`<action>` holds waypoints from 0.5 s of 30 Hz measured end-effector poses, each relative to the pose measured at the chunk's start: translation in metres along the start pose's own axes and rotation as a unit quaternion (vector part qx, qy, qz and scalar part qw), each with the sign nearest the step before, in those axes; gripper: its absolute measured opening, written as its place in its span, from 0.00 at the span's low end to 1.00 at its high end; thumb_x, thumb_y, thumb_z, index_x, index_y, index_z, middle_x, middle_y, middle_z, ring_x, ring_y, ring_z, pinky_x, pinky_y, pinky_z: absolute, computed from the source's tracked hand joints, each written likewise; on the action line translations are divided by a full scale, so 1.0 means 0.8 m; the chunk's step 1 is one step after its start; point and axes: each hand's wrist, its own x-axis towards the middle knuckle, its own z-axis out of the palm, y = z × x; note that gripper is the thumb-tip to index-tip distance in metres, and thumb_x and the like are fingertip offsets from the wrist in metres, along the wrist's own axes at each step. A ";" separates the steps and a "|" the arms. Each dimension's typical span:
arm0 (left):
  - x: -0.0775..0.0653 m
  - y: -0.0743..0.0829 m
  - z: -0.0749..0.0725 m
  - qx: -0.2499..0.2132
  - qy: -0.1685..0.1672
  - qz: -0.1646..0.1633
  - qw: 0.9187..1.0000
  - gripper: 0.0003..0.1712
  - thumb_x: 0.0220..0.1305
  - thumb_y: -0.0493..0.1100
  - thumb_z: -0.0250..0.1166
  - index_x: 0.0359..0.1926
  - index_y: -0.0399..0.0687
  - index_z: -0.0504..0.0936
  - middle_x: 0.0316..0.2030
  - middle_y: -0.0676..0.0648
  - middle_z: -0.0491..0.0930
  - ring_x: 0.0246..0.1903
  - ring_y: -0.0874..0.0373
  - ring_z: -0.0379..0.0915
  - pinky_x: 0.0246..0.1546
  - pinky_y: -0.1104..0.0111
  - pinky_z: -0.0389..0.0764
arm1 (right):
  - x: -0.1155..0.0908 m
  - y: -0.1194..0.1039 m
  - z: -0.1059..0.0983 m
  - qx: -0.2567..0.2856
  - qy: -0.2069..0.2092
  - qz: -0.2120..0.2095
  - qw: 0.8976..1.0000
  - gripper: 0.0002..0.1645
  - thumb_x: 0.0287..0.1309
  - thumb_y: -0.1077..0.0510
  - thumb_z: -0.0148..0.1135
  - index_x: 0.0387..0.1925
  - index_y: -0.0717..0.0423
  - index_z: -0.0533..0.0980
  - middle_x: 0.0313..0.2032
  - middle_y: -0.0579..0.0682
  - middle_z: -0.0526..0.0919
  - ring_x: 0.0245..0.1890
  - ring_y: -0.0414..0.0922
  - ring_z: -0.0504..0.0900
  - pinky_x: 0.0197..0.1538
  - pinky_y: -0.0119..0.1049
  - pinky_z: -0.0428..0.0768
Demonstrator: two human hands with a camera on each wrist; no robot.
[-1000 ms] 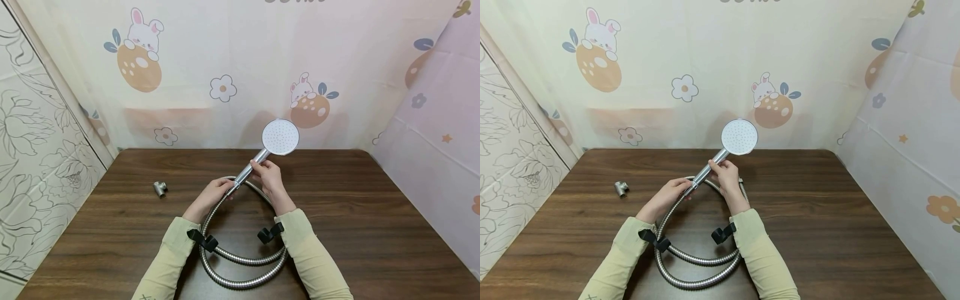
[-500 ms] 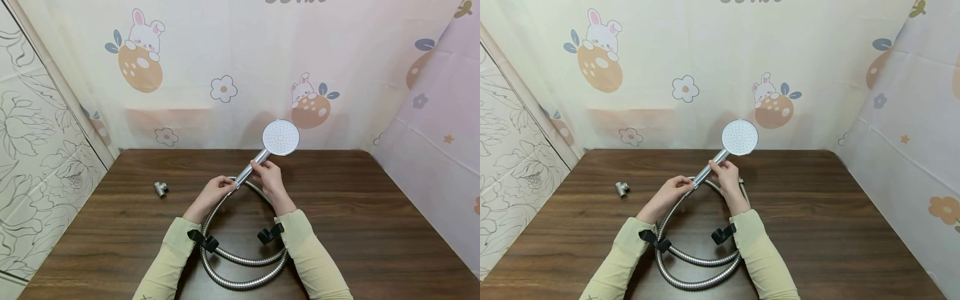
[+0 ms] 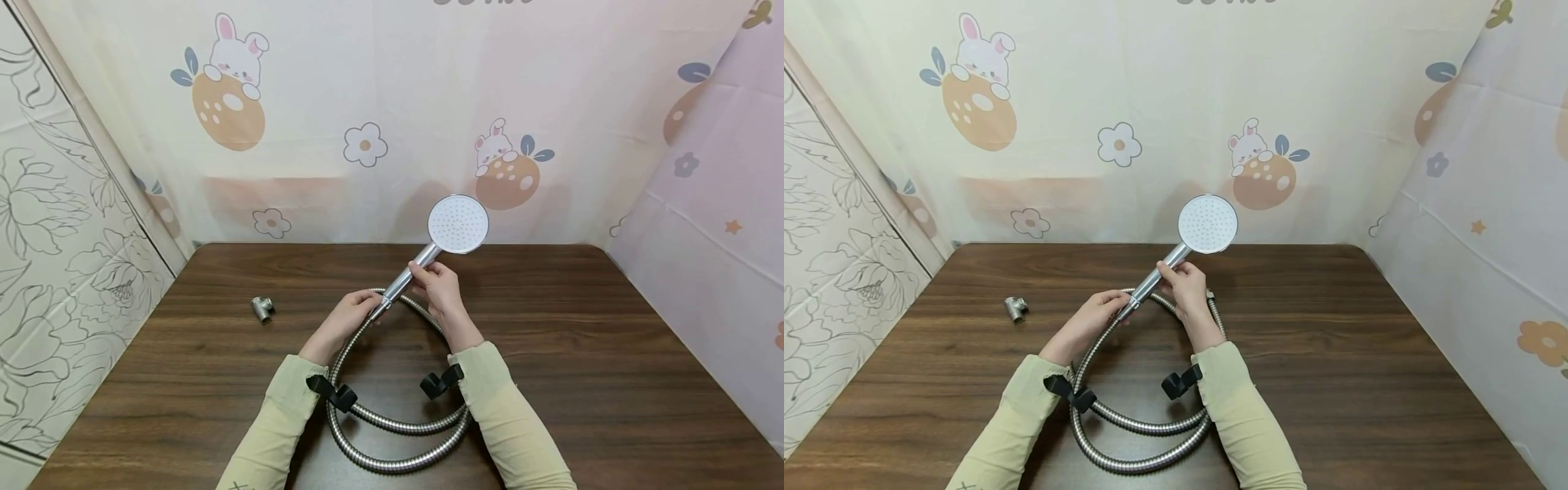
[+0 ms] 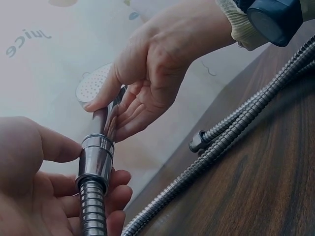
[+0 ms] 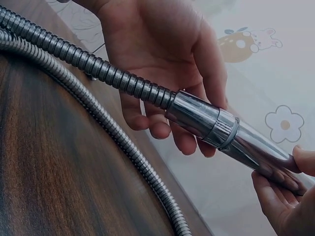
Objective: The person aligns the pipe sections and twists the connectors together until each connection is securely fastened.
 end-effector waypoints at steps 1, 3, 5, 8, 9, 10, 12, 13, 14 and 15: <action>0.000 0.000 0.000 0.001 0.000 0.001 1.000 0.14 0.64 0.46 0.53 0.40 0.40 0.79 0.29 0.38 0.77 0.28 0.55 0.71 0.31 0.70 0.69 | 0.000 0.000 0.000 -0.001 0.001 0.001 1.000 0.15 0.56 0.61 0.59 0.43 0.66 0.70 0.25 0.44 0.78 0.25 0.34 0.80 0.32 0.28 0.79; 0.000 0.001 0.000 0.003 0.000 0.003 1.000 0.14 0.64 0.46 0.55 0.42 0.40 0.78 0.31 0.38 0.78 0.28 0.56 0.71 0.31 0.70 0.69 | 0.000 0.000 0.000 -0.001 0.000 0.001 1.000 0.16 0.56 0.61 0.59 0.44 0.67 0.70 0.25 0.44 0.78 0.25 0.34 0.80 0.33 0.28 0.79; 0.000 0.001 0.000 0.000 0.001 0.006 1.000 0.15 0.63 0.45 0.56 0.44 0.39 0.78 0.33 0.40 0.79 0.29 0.58 0.72 0.32 0.71 0.70 | 0.000 0.000 0.000 0.000 0.000 0.002 1.000 0.15 0.56 0.62 0.59 0.44 0.67 0.70 0.26 0.45 0.78 0.25 0.34 0.80 0.33 0.28 0.79; -0.003 0.005 0.000 -0.007 0.002 0.014 1.000 0.15 0.61 0.42 0.58 0.45 0.36 0.77 0.35 0.43 0.79 0.31 0.59 0.73 0.33 0.72 0.71 | 0.000 0.001 -0.001 0.001 -0.003 0.001 1.000 0.16 0.57 0.62 0.59 0.45 0.68 0.70 0.26 0.44 0.78 0.25 0.34 0.80 0.33 0.28 0.79; -0.005 0.008 0.001 -0.004 0.003 0.019 1.000 0.15 0.61 0.41 0.59 0.45 0.35 0.77 0.36 0.44 0.79 0.32 0.60 0.73 0.33 0.72 0.71 | 0.000 0.001 -0.001 0.001 -0.004 0.001 1.000 0.16 0.57 0.62 0.59 0.45 0.68 0.70 0.26 0.44 0.78 0.25 0.34 0.80 0.33 0.28 0.79; -0.009 0.013 0.001 -0.001 0.004 0.023 1.000 0.15 0.61 0.40 0.59 0.45 0.34 0.77 0.36 0.43 0.79 0.32 0.59 0.72 0.34 0.72 0.71 | 0.000 0.001 -0.001 0.002 -0.003 0.001 1.000 0.16 0.57 0.62 0.59 0.44 0.68 0.70 0.26 0.45 0.78 0.25 0.34 0.80 0.33 0.28 0.79; -0.016 0.022 0.000 0.006 0.005 0.029 1.000 0.14 0.60 0.39 0.59 0.44 0.33 0.76 0.37 0.42 0.79 0.33 0.58 0.72 0.34 0.72 0.70 | 0.000 0.001 -0.001 0.003 -0.004 0.001 1.000 0.17 0.57 0.61 0.58 0.45 0.68 0.70 0.26 0.44 0.78 0.25 0.34 0.80 0.32 0.28 0.78; -0.019 0.026 0.000 0.012 0.006 0.031 0.999 0.14 0.60 0.39 0.59 0.44 0.33 0.76 0.38 0.41 0.79 0.33 0.58 0.71 0.34 0.71 0.70 | 0.000 0.001 -0.001 0.004 -0.004 0.001 1.000 0.17 0.57 0.61 0.58 0.45 0.68 0.70 0.26 0.44 0.78 0.25 0.34 0.80 0.32 0.28 0.78; -0.022 0.029 0.001 0.019 0.008 0.033 0.999 0.14 0.60 0.39 0.59 0.44 0.33 0.76 0.38 0.41 0.79 0.34 0.58 0.71 0.34 0.71 0.70 | 0.000 0.000 -0.001 0.006 -0.004 0.002 1.000 0.16 0.57 0.61 0.59 0.45 0.68 0.70 0.26 0.45 0.78 0.25 0.34 0.80 0.32 0.27 0.78; -0.021 0.027 0.001 0.022 0.008 0.040 0.999 0.14 0.61 0.39 0.59 0.44 0.33 0.76 0.37 0.41 0.78 0.34 0.57 0.71 0.34 0.71 0.70 | 0.000 0.000 -0.001 0.007 -0.003 0.003 1.000 0.16 0.57 0.61 0.59 0.45 0.67 0.70 0.26 0.45 0.78 0.25 0.34 0.80 0.32 0.27 0.78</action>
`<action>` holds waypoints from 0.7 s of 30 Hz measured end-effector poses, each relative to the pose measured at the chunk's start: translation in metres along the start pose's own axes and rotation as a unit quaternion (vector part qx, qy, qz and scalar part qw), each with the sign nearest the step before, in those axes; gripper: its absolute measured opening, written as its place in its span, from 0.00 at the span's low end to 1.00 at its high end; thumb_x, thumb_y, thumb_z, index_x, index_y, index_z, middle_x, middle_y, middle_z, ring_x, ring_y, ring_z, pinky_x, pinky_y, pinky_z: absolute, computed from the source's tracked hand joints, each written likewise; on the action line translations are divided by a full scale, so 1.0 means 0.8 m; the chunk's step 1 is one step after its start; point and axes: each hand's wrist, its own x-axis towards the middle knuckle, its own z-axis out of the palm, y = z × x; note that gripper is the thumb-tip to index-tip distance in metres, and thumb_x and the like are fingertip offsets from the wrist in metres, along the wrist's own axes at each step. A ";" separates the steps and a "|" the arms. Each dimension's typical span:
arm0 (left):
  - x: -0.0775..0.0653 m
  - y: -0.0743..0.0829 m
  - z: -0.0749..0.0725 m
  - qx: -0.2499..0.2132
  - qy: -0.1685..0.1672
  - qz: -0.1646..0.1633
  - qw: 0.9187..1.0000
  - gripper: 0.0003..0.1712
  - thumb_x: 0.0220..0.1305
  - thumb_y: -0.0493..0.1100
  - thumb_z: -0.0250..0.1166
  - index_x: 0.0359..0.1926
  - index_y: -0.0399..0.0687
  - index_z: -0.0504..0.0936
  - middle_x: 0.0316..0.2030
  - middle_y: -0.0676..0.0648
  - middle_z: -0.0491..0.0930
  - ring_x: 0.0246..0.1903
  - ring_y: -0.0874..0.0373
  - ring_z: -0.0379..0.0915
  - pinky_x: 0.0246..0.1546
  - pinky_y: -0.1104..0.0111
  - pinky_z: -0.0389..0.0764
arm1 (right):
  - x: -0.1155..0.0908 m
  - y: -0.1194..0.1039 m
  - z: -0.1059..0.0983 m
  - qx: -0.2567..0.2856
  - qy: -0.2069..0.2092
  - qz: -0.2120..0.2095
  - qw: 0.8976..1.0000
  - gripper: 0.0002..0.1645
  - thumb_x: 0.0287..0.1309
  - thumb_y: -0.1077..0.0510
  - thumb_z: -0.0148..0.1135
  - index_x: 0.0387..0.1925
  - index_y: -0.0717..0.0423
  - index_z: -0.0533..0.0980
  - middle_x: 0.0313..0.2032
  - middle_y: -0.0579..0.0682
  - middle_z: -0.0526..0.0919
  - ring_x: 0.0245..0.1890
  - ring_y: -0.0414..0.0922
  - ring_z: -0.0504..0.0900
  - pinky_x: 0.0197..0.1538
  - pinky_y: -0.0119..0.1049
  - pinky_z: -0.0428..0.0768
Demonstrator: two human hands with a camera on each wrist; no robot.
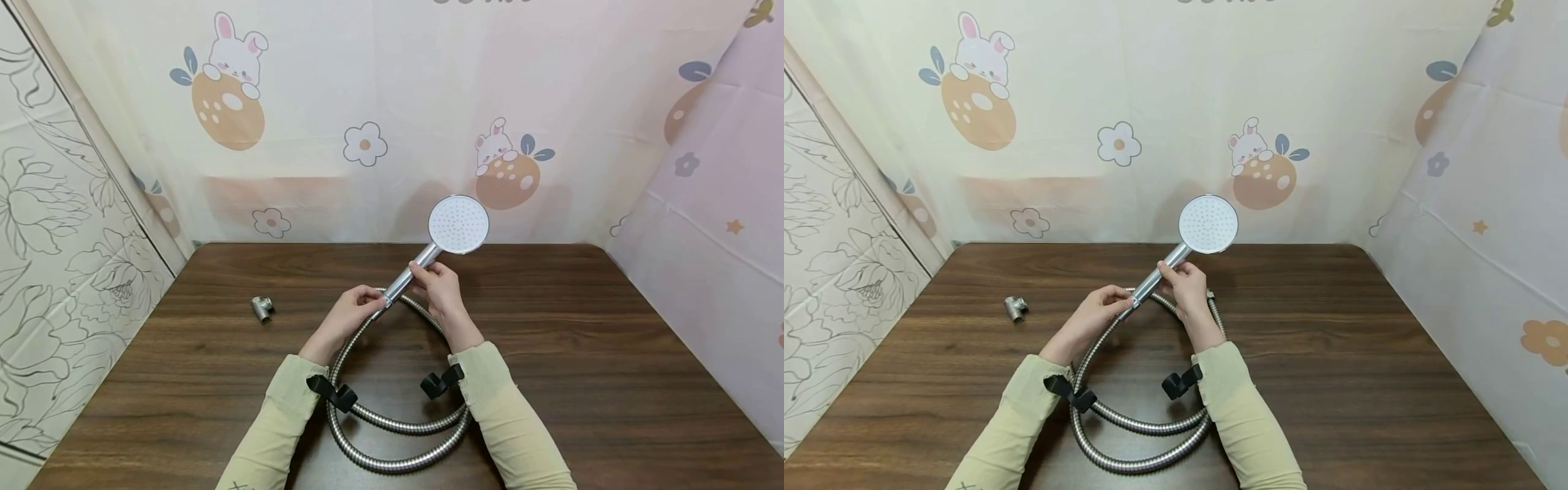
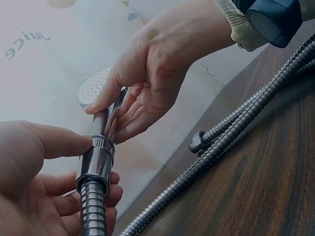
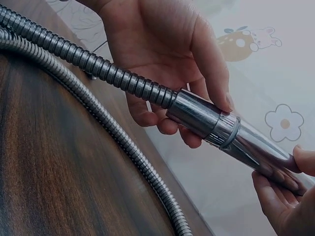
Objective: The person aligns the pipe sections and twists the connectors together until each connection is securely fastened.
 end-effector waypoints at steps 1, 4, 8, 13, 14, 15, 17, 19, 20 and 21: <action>0.002 -0.003 0.000 -0.001 0.002 0.000 1.000 0.14 0.61 0.40 0.59 0.44 0.34 0.76 0.37 0.42 0.79 0.34 0.58 0.71 0.34 0.71 0.70 | 0.000 0.000 0.000 0.000 0.000 0.001 1.000 0.16 0.57 0.61 0.59 0.45 0.67 0.70 0.26 0.45 0.78 0.25 0.34 0.80 0.32 0.27 0.78; 0.011 -0.017 0.001 -0.004 0.008 -0.012 1.000 0.15 0.63 0.44 0.56 0.45 0.37 0.77 0.35 0.45 0.79 0.32 0.59 0.71 0.33 0.70 0.70 | 0.000 -0.001 0.000 -0.002 0.002 0.004 1.000 0.16 0.57 0.61 0.59 0.45 0.67 0.70 0.26 0.45 0.77 0.25 0.34 0.80 0.31 0.27 0.78; 0.018 -0.027 0.002 -0.010 0.008 -0.043 0.999 0.16 0.66 0.46 0.52 0.42 0.40 0.79 0.27 0.47 0.77 0.28 0.60 0.68 0.31 0.70 0.68 | 0.000 -0.001 0.000 -0.003 0.001 0.004 1.000 0.15 0.57 0.61 0.59 0.44 0.66 0.70 0.26 0.44 0.77 0.25 0.34 0.80 0.31 0.27 0.78; 0.017 -0.028 0.002 -0.008 0.004 -0.047 0.999 0.16 0.66 0.46 0.51 0.40 0.38 0.79 0.23 0.48 0.76 0.26 0.59 0.67 0.30 0.70 0.66 | 0.000 0.000 0.000 -0.005 0.001 0.003 1.000 0.15 0.57 0.61 0.59 0.44 0.66 0.70 0.25 0.44 0.77 0.25 0.34 0.79 0.31 0.27 0.78; 0.018 -0.028 0.002 -0.008 0.002 -0.043 0.999 0.16 0.66 0.46 0.51 0.40 0.38 0.79 0.24 0.48 0.76 0.27 0.59 0.67 0.30 0.70 0.67 | 0.000 0.000 0.000 -0.005 0.001 0.003 1.000 0.15 0.57 0.61 0.59 0.44 0.66 0.70 0.25 0.44 0.78 0.25 0.34 0.79 0.31 0.27 0.78; 0.018 -0.028 0.002 -0.009 0.001 -0.040 0.999 0.15 0.66 0.46 0.52 0.40 0.39 0.79 0.24 0.48 0.76 0.27 0.59 0.68 0.31 0.70 0.67 | 0.000 0.000 0.000 -0.006 0.002 0.003 1.000 0.16 0.57 0.61 0.59 0.44 0.66 0.70 0.25 0.44 0.78 0.25 0.34 0.79 0.31 0.27 0.78; 0.018 -0.029 0.001 -0.009 -0.001 -0.034 0.999 0.15 0.65 0.46 0.52 0.40 0.40 0.79 0.26 0.48 0.76 0.28 0.59 0.68 0.31 0.70 0.68 | 0.000 -0.001 0.000 -0.006 0.003 0.003 1.000 0.16 0.57 0.61 0.59 0.44 0.66 0.70 0.25 0.44 0.78 0.25 0.34 0.79 0.30 0.26 0.78; 0.018 -0.028 0.001 -0.008 -0.001 -0.032 0.999 0.15 0.65 0.46 0.53 0.41 0.41 0.79 0.27 0.48 0.77 0.29 0.59 0.69 0.32 0.70 0.69 | 0.000 -0.001 0.000 -0.005 0.003 0.003 1.000 0.16 0.57 0.61 0.59 0.44 0.66 0.70 0.25 0.44 0.77 0.25 0.34 0.79 0.30 0.26 0.78; 0.018 -0.028 0.001 -0.008 0.001 -0.033 0.999 0.14 0.64 0.46 0.54 0.41 0.41 0.79 0.29 0.48 0.77 0.29 0.59 0.70 0.32 0.70 0.69 | 0.000 -0.001 0.000 -0.004 0.003 0.004 1.000 0.16 0.56 0.61 0.59 0.44 0.66 0.70 0.25 0.44 0.77 0.25 0.34 0.79 0.30 0.26 0.78; 0.017 -0.028 0.001 -0.009 0.004 -0.033 0.999 0.14 0.64 0.46 0.55 0.42 0.41 0.79 0.30 0.48 0.78 0.30 0.59 0.70 0.33 0.70 0.69 | 0.000 -0.001 0.000 -0.003 0.003 0.004 1.000 0.16 0.56 0.61 0.59 0.44 0.66 0.70 0.25 0.44 0.77 0.25 0.34 0.79 0.30 0.26 0.78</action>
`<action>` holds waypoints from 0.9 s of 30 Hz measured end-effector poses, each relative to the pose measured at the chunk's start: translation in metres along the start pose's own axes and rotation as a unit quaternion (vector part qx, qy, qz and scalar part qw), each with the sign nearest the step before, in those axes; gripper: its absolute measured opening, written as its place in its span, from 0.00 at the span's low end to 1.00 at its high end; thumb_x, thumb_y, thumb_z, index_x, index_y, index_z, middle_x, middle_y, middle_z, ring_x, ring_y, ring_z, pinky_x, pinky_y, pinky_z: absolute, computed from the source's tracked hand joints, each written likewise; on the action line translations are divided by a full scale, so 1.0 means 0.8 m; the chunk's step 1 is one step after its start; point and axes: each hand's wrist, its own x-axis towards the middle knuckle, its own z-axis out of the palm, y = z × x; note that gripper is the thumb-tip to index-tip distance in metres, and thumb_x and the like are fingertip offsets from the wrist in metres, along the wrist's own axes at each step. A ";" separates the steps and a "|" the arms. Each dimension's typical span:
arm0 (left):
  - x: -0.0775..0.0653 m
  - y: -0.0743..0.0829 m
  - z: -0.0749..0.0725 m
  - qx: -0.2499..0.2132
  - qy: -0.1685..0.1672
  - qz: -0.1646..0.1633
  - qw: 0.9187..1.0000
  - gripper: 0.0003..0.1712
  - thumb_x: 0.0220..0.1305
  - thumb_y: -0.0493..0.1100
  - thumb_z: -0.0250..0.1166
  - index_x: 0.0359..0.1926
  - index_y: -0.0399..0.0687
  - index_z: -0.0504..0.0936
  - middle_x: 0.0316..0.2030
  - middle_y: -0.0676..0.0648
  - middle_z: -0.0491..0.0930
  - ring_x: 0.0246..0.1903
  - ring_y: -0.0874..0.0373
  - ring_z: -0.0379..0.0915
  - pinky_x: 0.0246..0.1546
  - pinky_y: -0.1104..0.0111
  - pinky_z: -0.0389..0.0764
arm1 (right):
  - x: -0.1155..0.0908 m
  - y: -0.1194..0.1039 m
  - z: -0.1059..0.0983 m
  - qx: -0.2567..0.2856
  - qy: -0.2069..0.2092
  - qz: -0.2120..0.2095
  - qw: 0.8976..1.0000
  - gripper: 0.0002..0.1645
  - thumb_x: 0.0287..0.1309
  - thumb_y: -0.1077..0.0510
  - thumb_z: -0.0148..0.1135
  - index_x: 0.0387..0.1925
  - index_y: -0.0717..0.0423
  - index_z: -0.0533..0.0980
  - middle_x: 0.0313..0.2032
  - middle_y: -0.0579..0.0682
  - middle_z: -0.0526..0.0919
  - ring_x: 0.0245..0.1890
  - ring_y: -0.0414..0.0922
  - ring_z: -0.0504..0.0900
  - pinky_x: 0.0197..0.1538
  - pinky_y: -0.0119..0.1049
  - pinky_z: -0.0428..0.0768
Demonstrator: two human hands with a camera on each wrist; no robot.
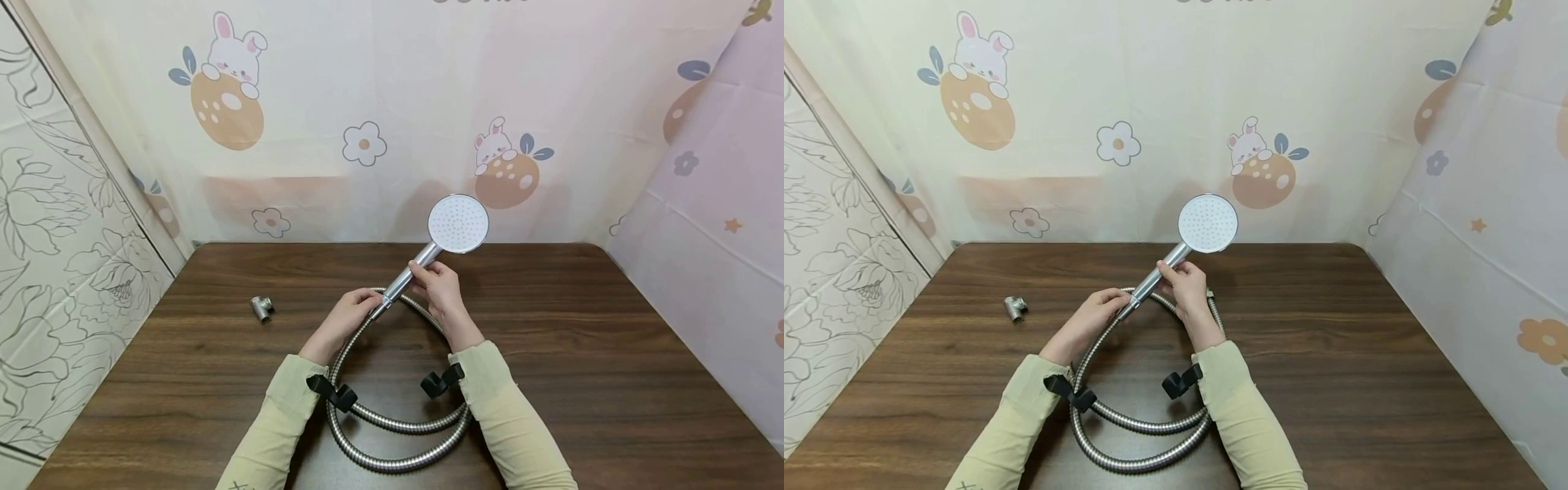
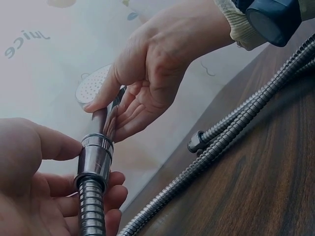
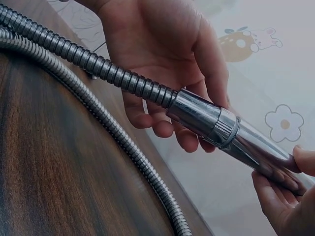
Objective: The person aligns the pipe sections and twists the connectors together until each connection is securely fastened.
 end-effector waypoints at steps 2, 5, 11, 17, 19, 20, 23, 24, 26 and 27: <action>0.000 0.000 0.001 0.000 0.006 0.004 1.000 0.14 0.63 0.46 0.56 0.42 0.40 0.79 0.33 0.47 0.78 0.31 0.60 0.70 0.33 0.70 0.69 | 0.000 0.000 0.000 0.000 0.000 0.001 1.000 0.16 0.57 0.61 0.59 0.44 0.66 0.70 0.25 0.44 0.77 0.25 0.34 0.79 0.30 0.26 0.78; 0.001 0.000 0.002 -0.004 0.014 0.015 1.000 0.14 0.61 0.44 0.58 0.42 0.39 0.79 0.37 0.46 0.79 0.33 0.59 0.70 0.34 0.70 0.70 | 0.000 0.000 0.000 -0.001 0.002 0.002 1.000 0.15 0.57 0.60 0.59 0.44 0.65 0.70 0.25 0.44 0.78 0.25 0.34 0.79 0.31 0.27 0.78; 0.002 -0.001 0.002 -0.009 0.023 0.024 0.999 0.13 0.57 0.42 0.62 0.41 0.38 0.78 0.36 0.45 0.79 0.33 0.59 0.71 0.33 0.71 0.70 | 0.000 0.000 0.000 0.000 0.003 0.001 1.000 0.14 0.56 0.61 0.60 0.42 0.65 0.71 0.25 0.44 0.77 0.25 0.34 0.79 0.31 0.26 0.78; 0.002 -0.001 0.002 -0.007 0.026 0.023 0.999 0.13 0.56 0.42 0.64 0.41 0.39 0.77 0.35 0.45 0.79 0.32 0.59 0.71 0.33 0.71 0.71 | -0.001 0.000 0.000 0.000 -0.001 0.000 1.000 0.15 0.56 0.61 0.59 0.43 0.66 0.70 0.25 0.43 0.78 0.25 0.34 0.80 0.30 0.26 0.78; 0.002 -0.001 0.002 -0.001 0.028 0.014 1.000 0.13 0.59 0.44 0.62 0.42 0.40 0.78 0.36 0.46 0.79 0.34 0.59 0.71 0.34 0.70 0.70 | -0.001 0.000 0.000 -0.001 -0.001 0.000 1.000 0.14 0.57 0.61 0.59 0.43 0.65 0.70 0.25 0.43 0.78 0.25 0.34 0.80 0.30 0.26 0.78; 0.002 0.000 0.002 0.002 0.029 0.008 1.000 0.13 0.60 0.45 0.60 0.42 0.41 0.78 0.37 0.47 0.79 0.34 0.59 0.71 0.35 0.70 0.70 | -0.001 -0.001 0.000 -0.001 0.001 0.001 1.000 0.14 0.56 0.61 0.59 0.42 0.65 0.70 0.25 0.43 0.78 0.25 0.34 0.80 0.30 0.26 0.78; 0.001 0.000 0.002 0.002 0.021 -0.007 1.000 0.14 0.63 0.46 0.54 0.42 0.42 0.79 0.37 0.46 0.78 0.34 0.59 0.69 0.35 0.70 0.69 | -0.001 -0.001 0.000 -0.001 0.001 0.001 1.000 0.14 0.57 0.61 0.59 0.42 0.65 0.71 0.25 0.43 0.78 0.24 0.34 0.79 0.29 0.26 0.78; 0.001 -0.001 0.002 0.001 0.016 -0.011 1.000 0.15 0.64 0.46 0.52 0.42 0.42 0.80 0.36 0.45 0.78 0.34 0.59 0.69 0.34 0.70 0.68 | -0.001 -0.001 0.000 -0.001 0.000 0.000 1.000 0.14 0.57 0.61 0.59 0.42 0.65 0.70 0.25 0.43 0.78 0.24 0.34 0.79 0.29 0.26 0.77; 0.000 -0.001 0.002 -0.001 0.007 -0.016 1.000 0.15 0.64 0.45 0.51 0.41 0.41 0.80 0.34 0.41 0.78 0.32 0.59 0.69 0.33 0.69 0.68 | -0.001 0.000 0.001 -0.002 0.001 0.000 1.000 0.14 0.56 0.61 0.59 0.42 0.65 0.71 0.25 0.43 0.78 0.24 0.34 0.79 0.29 0.26 0.77; 0.000 -0.001 0.002 -0.002 0.003 -0.018 1.000 0.16 0.65 0.45 0.50 0.41 0.41 0.80 0.33 0.39 0.78 0.30 0.58 0.69 0.32 0.69 0.68 | -0.001 0.000 0.001 -0.003 0.001 0.000 1.000 0.14 0.56 0.61 0.59 0.42 0.65 0.71 0.25 0.43 0.78 0.24 0.34 0.79 0.29 0.26 0.78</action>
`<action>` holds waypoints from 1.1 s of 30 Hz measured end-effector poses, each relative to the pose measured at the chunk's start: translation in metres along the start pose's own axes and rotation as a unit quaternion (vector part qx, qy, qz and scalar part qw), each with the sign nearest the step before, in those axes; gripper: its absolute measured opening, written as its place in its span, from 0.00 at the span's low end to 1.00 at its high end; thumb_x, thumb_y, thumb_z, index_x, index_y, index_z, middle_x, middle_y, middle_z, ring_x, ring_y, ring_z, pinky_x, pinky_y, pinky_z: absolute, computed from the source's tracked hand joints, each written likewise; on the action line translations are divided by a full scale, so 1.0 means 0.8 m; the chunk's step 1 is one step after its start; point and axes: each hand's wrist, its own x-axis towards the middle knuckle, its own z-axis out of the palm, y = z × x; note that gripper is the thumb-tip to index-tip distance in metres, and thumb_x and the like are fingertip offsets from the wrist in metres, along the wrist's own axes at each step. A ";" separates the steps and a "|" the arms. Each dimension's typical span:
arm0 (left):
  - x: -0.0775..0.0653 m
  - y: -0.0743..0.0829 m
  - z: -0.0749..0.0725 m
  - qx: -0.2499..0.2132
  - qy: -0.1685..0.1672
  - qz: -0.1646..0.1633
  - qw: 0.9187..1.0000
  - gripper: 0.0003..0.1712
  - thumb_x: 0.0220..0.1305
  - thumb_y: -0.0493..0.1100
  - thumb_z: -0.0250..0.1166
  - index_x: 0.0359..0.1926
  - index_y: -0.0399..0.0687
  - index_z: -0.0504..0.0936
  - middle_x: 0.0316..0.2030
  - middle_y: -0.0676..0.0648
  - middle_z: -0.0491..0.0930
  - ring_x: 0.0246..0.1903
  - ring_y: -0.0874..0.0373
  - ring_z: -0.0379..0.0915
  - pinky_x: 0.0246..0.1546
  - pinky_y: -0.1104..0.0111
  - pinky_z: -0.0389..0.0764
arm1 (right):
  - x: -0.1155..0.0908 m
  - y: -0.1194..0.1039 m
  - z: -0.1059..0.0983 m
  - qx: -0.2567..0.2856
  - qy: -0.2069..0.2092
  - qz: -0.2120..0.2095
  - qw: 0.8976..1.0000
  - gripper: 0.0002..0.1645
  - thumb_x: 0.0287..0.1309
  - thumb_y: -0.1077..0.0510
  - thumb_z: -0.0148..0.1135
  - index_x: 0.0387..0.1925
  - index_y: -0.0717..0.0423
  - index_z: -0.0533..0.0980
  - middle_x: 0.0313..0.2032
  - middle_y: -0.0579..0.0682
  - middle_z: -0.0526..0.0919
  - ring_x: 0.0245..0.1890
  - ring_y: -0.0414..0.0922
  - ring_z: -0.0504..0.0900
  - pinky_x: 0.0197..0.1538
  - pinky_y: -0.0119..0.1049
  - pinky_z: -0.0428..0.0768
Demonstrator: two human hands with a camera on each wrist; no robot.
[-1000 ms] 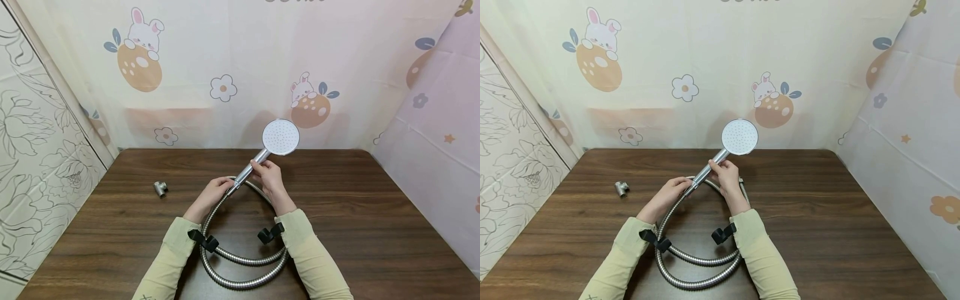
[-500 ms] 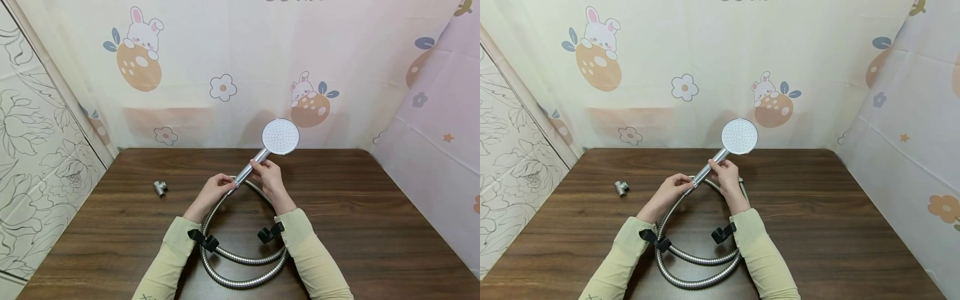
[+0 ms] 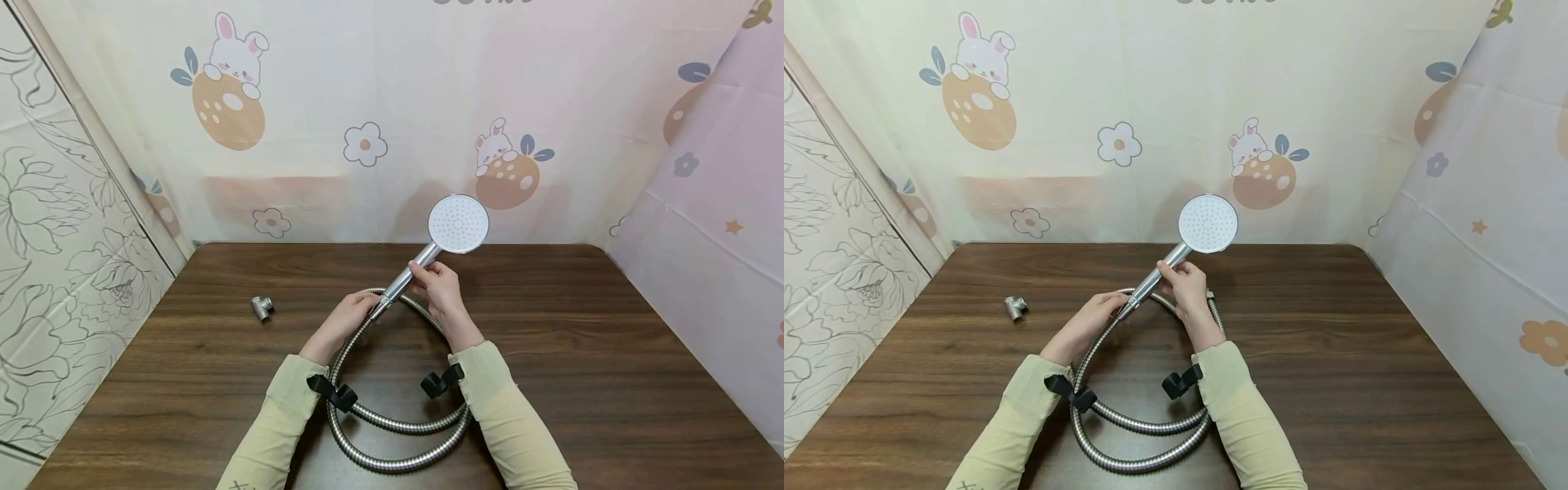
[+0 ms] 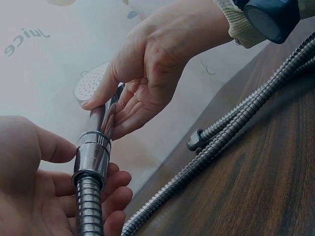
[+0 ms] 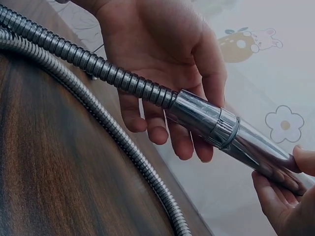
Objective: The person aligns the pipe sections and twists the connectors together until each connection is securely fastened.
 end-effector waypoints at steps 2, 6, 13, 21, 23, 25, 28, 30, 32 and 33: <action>0.000 0.000 0.000 0.004 -0.002 -0.002 1.000 0.16 0.65 0.45 0.50 0.40 0.40 0.80 0.31 0.36 0.78 0.28 0.59 0.69 0.31 0.70 0.68 | 0.000 0.000 0.000 -0.003 0.000 0.000 1.000 0.15 0.56 0.61 0.59 0.43 0.66 0.71 0.25 0.44 0.78 0.25 0.34 0.79 0.31 0.27 0.78; 0.001 0.000 0.000 0.009 0.001 -0.001 1.000 0.15 0.63 0.45 0.53 0.40 0.41 0.80 0.31 0.41 0.78 0.29 0.59 0.69 0.32 0.70 0.68 | 0.001 0.000 0.000 -0.005 -0.003 0.001 1.000 0.17 0.57 0.61 0.59 0.45 0.67 0.70 0.27 0.44 0.78 0.26 0.34 0.80 0.37 0.32 0.79; 0.003 0.000 0.000 0.016 0.006 0.013 1.000 0.14 0.61 0.46 0.58 0.42 0.42 0.79 0.40 0.48 0.77 0.34 0.58 0.68 0.35 0.69 0.68 | 0.002 0.002 -0.002 -0.009 0.000 0.003 1.000 0.18 0.57 0.60 0.59 0.47 0.67 0.70 0.29 0.46 0.77 0.27 0.35 0.80 0.38 0.33 0.79; -0.007 0.009 0.001 -0.006 0.007 0.045 0.999 0.13 0.56 0.38 0.62 0.41 0.36 0.76 0.35 0.45 0.78 0.33 0.60 0.71 0.33 0.71 0.70 | 0.001 0.001 -0.002 -0.008 0.000 0.004 1.000 0.19 0.57 0.60 0.59 0.48 0.68 0.70 0.29 0.46 0.77 0.27 0.35 0.80 0.36 0.30 0.79; -0.006 0.008 0.002 -0.004 0.007 0.045 0.999 0.13 0.56 0.39 0.62 0.42 0.36 0.76 0.35 0.45 0.78 0.33 0.60 0.71 0.33 0.71 0.70 | 0.001 0.001 -0.002 -0.012 -0.001 0.004 1.000 0.20 0.57 0.60 0.59 0.48 0.67 0.70 0.30 0.46 0.77 0.27 0.35 0.80 0.36 0.30 0.79; -0.005 0.009 0.002 -0.001 0.011 0.035 0.999 0.13 0.58 0.40 0.60 0.42 0.37 0.76 0.37 0.44 0.78 0.34 0.59 0.71 0.34 0.71 0.70 | 0.001 0.001 -0.002 -0.012 0.000 0.004 1.000 0.20 0.57 0.60 0.59 0.48 0.68 0.70 0.30 0.46 0.77 0.27 0.35 0.80 0.35 0.30 0.79; 0.001 0.002 0.001 0.002 0.016 0.018 1.000 0.13 0.62 0.44 0.57 0.43 0.41 0.77 0.40 0.46 0.77 0.36 0.59 0.69 0.36 0.70 0.68 | 0.001 0.002 -0.002 -0.009 0.001 0.001 1.000 0.19 0.57 0.60 0.59 0.47 0.68 0.70 0.28 0.46 0.77 0.26 0.35 0.79 0.33 0.28 0.79; 0.001 0.002 0.001 0.005 0.014 0.006 1.000 0.14 0.64 0.46 0.53 0.43 0.41 0.78 0.40 0.46 0.77 0.36 0.58 0.68 0.36 0.69 0.67 | 0.002 0.003 -0.001 -0.006 0.001 -0.001 1.000 0.18 0.57 0.61 0.59 0.46 0.68 0.70 0.28 0.45 0.77 0.26 0.35 0.79 0.32 0.28 0.78; 0.000 0.002 0.000 0.008 0.006 -0.002 1.000 0.16 0.65 0.47 0.51 0.43 0.42 0.79 0.37 0.45 0.77 0.35 0.58 0.68 0.35 0.69 0.67 | 0.002 0.003 -0.001 -0.003 0.001 -0.002 1.000 0.17 0.57 0.61 0.59 0.46 0.68 0.70 0.27 0.46 0.77 0.25 0.35 0.79 0.32 0.28 0.78; 0.000 0.001 0.000 0.010 0.002 -0.005 1.000 0.17 0.65 0.47 0.50 0.42 0.41 0.79 0.35 0.44 0.78 0.33 0.57 0.69 0.34 0.69 0.67 | 0.002 0.003 -0.001 0.000 0.001 -0.002 1.000 0.17 0.57 0.61 0.59 0.46 0.68 0.70 0.27 0.46 0.77 0.25 0.35 0.79 0.32 0.28 0.79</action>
